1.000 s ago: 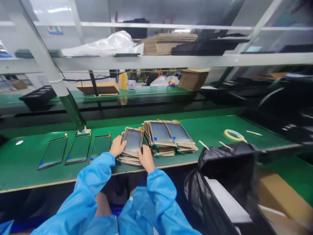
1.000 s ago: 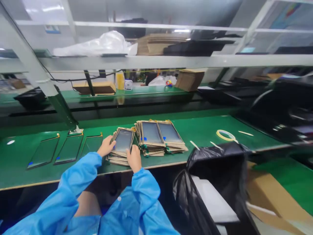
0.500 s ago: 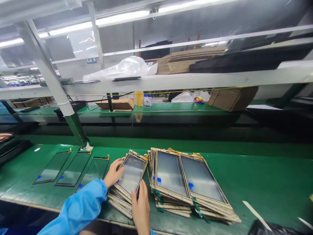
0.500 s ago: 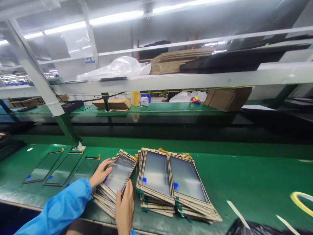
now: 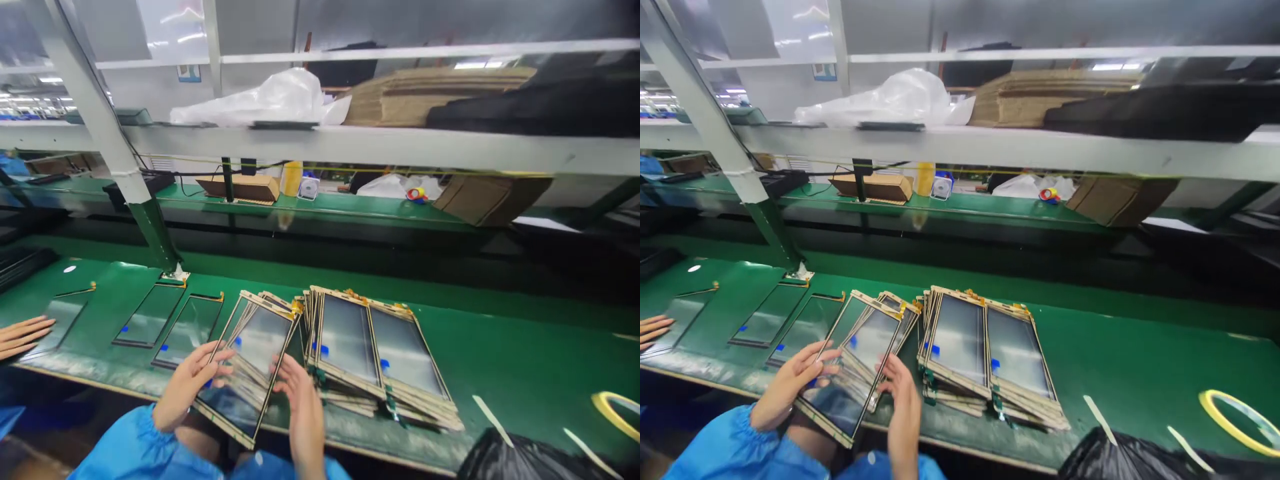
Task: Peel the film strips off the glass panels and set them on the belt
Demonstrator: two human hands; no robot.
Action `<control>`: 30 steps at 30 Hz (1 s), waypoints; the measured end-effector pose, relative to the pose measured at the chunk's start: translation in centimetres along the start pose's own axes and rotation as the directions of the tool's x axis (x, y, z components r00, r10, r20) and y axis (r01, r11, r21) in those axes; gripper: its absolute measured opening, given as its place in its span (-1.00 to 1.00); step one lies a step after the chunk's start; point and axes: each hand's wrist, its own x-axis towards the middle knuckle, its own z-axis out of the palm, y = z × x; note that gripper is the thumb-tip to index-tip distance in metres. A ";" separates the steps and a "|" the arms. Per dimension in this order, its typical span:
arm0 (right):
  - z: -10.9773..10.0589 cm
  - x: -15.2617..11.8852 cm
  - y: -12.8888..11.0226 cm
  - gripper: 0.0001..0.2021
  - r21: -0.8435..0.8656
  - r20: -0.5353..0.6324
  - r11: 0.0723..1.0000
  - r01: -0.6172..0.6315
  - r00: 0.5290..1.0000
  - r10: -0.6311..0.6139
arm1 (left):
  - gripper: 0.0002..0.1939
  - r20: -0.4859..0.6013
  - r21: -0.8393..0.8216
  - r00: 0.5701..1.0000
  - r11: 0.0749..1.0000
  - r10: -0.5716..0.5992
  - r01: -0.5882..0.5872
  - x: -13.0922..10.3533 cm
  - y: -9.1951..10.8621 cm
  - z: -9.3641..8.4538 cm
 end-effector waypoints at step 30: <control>7.1 3.4 -13.9 -0.80 -0.534 0.806 -0.022 0.845 0.517 0.288 | -0.47 0.582 0.405 0.742 0.910 -0.333 0.091 -4.4 5.3 -5.0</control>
